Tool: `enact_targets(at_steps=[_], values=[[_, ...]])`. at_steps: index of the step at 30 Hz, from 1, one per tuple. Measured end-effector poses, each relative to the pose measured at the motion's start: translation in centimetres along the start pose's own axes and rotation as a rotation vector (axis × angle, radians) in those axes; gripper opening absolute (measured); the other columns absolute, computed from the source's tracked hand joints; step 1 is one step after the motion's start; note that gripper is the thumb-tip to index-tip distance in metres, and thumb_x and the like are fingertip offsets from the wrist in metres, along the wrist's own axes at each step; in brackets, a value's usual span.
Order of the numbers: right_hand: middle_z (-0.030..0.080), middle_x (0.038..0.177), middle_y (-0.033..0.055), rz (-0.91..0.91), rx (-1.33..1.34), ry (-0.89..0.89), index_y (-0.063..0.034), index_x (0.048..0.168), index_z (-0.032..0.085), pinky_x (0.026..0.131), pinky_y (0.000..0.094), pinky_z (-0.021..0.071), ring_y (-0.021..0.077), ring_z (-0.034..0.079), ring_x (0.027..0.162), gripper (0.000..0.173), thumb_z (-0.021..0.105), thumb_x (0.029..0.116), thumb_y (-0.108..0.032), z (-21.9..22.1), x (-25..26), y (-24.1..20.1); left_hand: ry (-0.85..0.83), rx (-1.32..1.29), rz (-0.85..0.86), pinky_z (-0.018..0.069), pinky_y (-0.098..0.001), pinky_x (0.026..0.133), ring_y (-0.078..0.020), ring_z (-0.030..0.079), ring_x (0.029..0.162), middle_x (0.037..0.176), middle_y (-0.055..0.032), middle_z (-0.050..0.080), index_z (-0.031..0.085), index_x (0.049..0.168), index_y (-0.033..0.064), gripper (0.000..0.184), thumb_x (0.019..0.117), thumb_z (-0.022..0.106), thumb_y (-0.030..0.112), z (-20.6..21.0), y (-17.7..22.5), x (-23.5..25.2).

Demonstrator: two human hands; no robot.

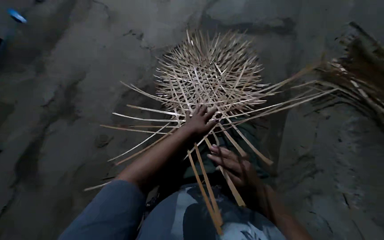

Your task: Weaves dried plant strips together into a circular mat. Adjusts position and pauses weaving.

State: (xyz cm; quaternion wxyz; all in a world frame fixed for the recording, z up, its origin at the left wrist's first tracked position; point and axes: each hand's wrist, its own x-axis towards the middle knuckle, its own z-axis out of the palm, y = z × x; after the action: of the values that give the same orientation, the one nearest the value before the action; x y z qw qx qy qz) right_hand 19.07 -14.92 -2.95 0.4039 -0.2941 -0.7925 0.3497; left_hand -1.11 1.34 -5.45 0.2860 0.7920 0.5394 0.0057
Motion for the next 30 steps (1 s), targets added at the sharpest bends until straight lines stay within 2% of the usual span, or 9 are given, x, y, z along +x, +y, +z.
enact_targets(at_steps=[2, 5, 9, 11, 13, 14, 21, 26, 30], values=[[0.059, 0.146, 0.0155, -0.081, 0.037, -0.037, -0.003, 0.138, 0.063, 0.117, 0.0385, 0.0452, 0.0235, 0.055, 0.138, 0.04, 0.047, 0.1097, -0.026, 0.1, 2.4, 0.0, 0.014, -0.04, -0.014, 0.0056, -0.08, 0.115, -0.0362, 0.012, 0.158, 0.172, -0.0031, 0.019, 0.025, 0.161, 0.0461, 0.059, 0.1044, 0.031, 0.062, 0.3, 0.5, -0.6], [0.063, 0.138, 0.0202, -0.099, 0.106, -0.032, 0.0059, 0.141, 0.057, 0.101, 0.0319, 0.0557, 0.0188, 0.067, 0.118, 0.053, 0.044, 0.1107, -0.036, 1.0, 5.3, 0.6, -0.018, -0.05, -0.045, 0.005, -0.0796, 0.114, -0.0389, 0.009, 0.158, 0.173, -0.0051, 0.014, 0.024, 0.162, 0.044, 0.056, 0.1077, 0.036, 0.053, -0.8, 2.0, -1.5], [0.073, 0.123, 0.0101, -0.035, 0.327, -0.077, -0.0011, 0.122, 0.071, 0.107, 0.0392, 0.0525, 0.0175, 0.068, 0.117, 0.051, 0.038, 0.112, -0.039, 2.0, 6.1, 2.2, 0.007, -0.047, -0.029, 0.0052, -0.0805, 0.114, -0.0392, 0.01, 0.158, 0.172, -0.0054, 0.016, 0.025, 0.162, 0.0448, 0.054, 0.1084, 0.032, 0.052, -0.3, 1.6, -1.3], [0.075, 0.099, 0.0002, 0.162, 0.48, -0.04, -0.0021, 0.103, 0.074, 0.084, 0.026, 0.0591, 0.0042, 0.069, 0.088, 0.051, 0.041, 0.1108, -0.04, 2.3, 5.7, 0.9, 0.027, -0.036, -0.027, 0.0045, -0.0798, 0.114, -0.0363, 0.008, 0.159, 0.173, -0.0019, 0.015, 0.023, 0.161, 0.0485, 0.053, 0.1082, 0.03, 0.052, 0.6, 0.9, -0.6], [0.065, 0.073, -0.0129, 0.385, 0.567, 0.138, -0.0104, 0.086, 0.068, 0.058, 0.0139, 0.0486, -0.0069, 0.056, 0.061, 0.043, 0.046, 0.1089, -0.039, 2.9, 4.8, -0.7, 0.034, -0.047, -0.029, 0.005, -0.0797, 0.115, -0.0352, 0.007, 0.159, 0.173, -0.0009, 0.015, 0.024, 0.16, 0.0489, 0.053, 0.108, 0.03, 0.051, 0.9, 0.7, -0.4], [0.06, 0.067, -0.0137, 0.452, 0.593, 0.213, -0.0127, 0.081, 0.064, 0.051, 0.013, 0.043, -0.0069, 0.05, 0.055, 0.043, 0.047, 0.1087, -0.04, 3.1, 4.2, -0.9, 0.036, -0.056, -0.037, 0.0054, -0.0784, 0.116, -0.0337, 0.008, 0.159, 0.173, 0.0002, 0.015, 0.026, 0.16, 0.0496, 0.052, 0.1078, 0.031, 0.051, 0.9, 0.8, -0.5], [0.046, 0.063, -0.0112, 0.493, 0.651, 0.355, -0.0172, 0.074, 0.055, 0.051, 0.0152, 0.0379, -0.003, 0.042, 0.054, 0.045, 0.045, 0.1091, -0.044, 4.6, 1.1, -0.9, 0.091, -0.075, 0.003, 0.0091, -0.0787, 0.115, -0.0316, 0.014, 0.158, 0.171, 0.0048, 0.022, 0.033, 0.156, 0.0509, 0.052, 0.1053, 0.033, 0.058, 3.4, 0.6, 0.2], [0.048, 0.063, -0.0146, 0.57, 0.723, 0.391, -0.0178, 0.078, 0.06, 0.051, 0.0115, 0.039, -0.0074, 0.044, 0.054, 0.039, 0.052, 0.1068, -0.042, 4.2, -1.5, -3.5, 0.072, -0.092, 0.003, 0.01, -0.079, 0.115, -0.0299, 0.015, 0.158, 0.17, 0.0074, 0.023, 0.035, 0.155, 0.0515, 0.05, 0.1054, 0.034, 0.057, 3.2, 0.6, 0.7], [0.054, 0.065, -0.0108, 0.432, 0.781, 0.328, -0.0154, 0.079, 0.062, 0.062, 0.015, 0.0465, -0.0039, 0.051, 0.06, 0.039, 0.051, 0.1071, -0.041, 4.1, -3.9, -2.6, 0.056, -0.085, 0.01, 0.0117, -0.0784, 0.114, -0.0307, 0.014, 0.158, 0.171, 0.0063, 0.021, 0.033, 0.157, 0.0512, 0.052, 0.1051, 0.031, 0.058, 3.2, 0.5, 0.7]])
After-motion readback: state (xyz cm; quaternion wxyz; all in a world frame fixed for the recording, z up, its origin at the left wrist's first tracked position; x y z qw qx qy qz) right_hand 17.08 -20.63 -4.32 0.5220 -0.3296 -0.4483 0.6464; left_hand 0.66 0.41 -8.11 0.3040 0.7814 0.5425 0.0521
